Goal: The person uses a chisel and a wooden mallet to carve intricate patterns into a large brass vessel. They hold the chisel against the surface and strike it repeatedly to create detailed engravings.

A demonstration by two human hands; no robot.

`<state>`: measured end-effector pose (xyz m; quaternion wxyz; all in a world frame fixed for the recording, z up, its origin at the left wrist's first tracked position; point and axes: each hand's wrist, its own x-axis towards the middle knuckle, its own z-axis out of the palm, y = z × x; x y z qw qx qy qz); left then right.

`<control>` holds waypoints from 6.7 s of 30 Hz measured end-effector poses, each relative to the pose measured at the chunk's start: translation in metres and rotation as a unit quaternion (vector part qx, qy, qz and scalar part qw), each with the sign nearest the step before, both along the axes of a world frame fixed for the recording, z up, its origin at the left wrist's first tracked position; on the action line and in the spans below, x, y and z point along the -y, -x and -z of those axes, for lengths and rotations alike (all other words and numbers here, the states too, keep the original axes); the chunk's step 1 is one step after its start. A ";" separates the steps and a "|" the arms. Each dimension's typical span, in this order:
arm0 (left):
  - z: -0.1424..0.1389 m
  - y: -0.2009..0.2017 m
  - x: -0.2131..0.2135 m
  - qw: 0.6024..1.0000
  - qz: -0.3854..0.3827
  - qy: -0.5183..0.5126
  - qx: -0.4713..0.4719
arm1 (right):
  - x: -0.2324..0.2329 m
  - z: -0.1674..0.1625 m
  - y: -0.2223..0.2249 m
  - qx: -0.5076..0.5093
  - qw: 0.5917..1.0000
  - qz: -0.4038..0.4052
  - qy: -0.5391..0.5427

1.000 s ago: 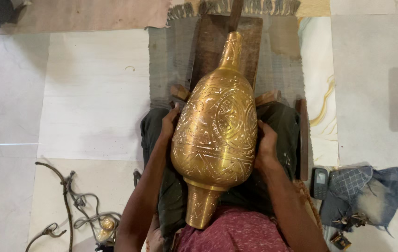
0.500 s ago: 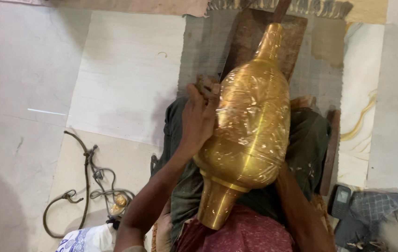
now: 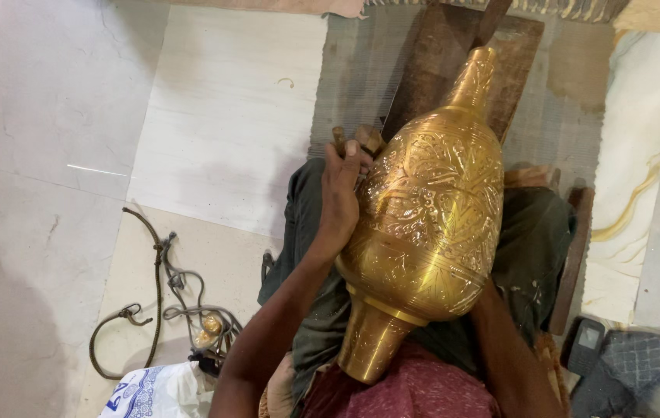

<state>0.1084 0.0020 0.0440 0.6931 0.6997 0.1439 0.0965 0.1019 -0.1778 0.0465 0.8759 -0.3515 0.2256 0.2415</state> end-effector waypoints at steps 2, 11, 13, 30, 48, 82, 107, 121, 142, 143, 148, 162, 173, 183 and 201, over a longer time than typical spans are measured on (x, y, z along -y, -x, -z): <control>-0.003 -0.003 -0.002 1.000 -0.009 0.015 -0.015 | -0.001 -0.006 0.000 0.003 1.000 -0.001 -0.001; -0.016 -0.003 0.000 1.000 0.014 -0.008 0.007 | 0.012 -0.003 -0.001 0.004 1.000 0.026 -0.010; -0.012 0.000 -0.003 1.000 0.006 -0.017 0.018 | 0.024 0.007 -0.002 -0.004 0.999 0.053 0.002; -0.095 0.067 -0.014 0.966 0.257 -0.012 0.009 | 0.173 0.063 0.101 0.309 0.431 -0.004 0.848; -0.108 0.066 0.055 0.843 0.505 -0.183 -0.014 | 0.214 0.048 0.095 -0.078 0.910 -0.034 0.405; -0.072 0.055 0.050 0.693 0.654 -0.261 0.154 | 0.167 0.036 0.193 0.353 0.737 0.002 0.577; -0.060 0.055 0.054 0.665 0.633 -0.306 0.251 | 0.165 0.029 0.191 0.396 0.789 0.038 0.468; -0.064 0.051 0.056 0.655 0.628 -0.313 0.280 | 0.184 0.060 0.197 0.402 0.678 -0.147 0.598; -0.064 0.050 0.057 0.642 0.653 -0.331 0.228 | 0.166 0.056 0.195 0.427 0.761 0.014 0.487; -0.063 0.050 0.057 0.646 0.648 -0.322 0.240 | 0.167 0.057 0.195 0.403 0.758 0.004 0.513; -0.063 0.051 0.055 0.641 0.640 -0.336 0.257 | 0.181 0.073 0.187 0.435 0.757 -0.127 0.470; -0.059 0.051 0.055 0.650 0.634 -0.324 0.264 | 0.158 0.056 0.199 0.395 0.783 0.095 0.471; -0.061 0.050 0.054 0.650 0.637 -0.328 0.253 | 0.140 0.049 0.197 0.402 0.797 0.091 0.442; -0.049 0.047 0.056 0.657 0.618 -0.268 0.339 | 0.136 0.054 0.203 0.419 0.754 0.071 0.502; -0.070 0.041 0.060 0.638 0.667 -0.319 0.217 | 0.131 0.058 0.202 0.165 0.579 -0.201 0.773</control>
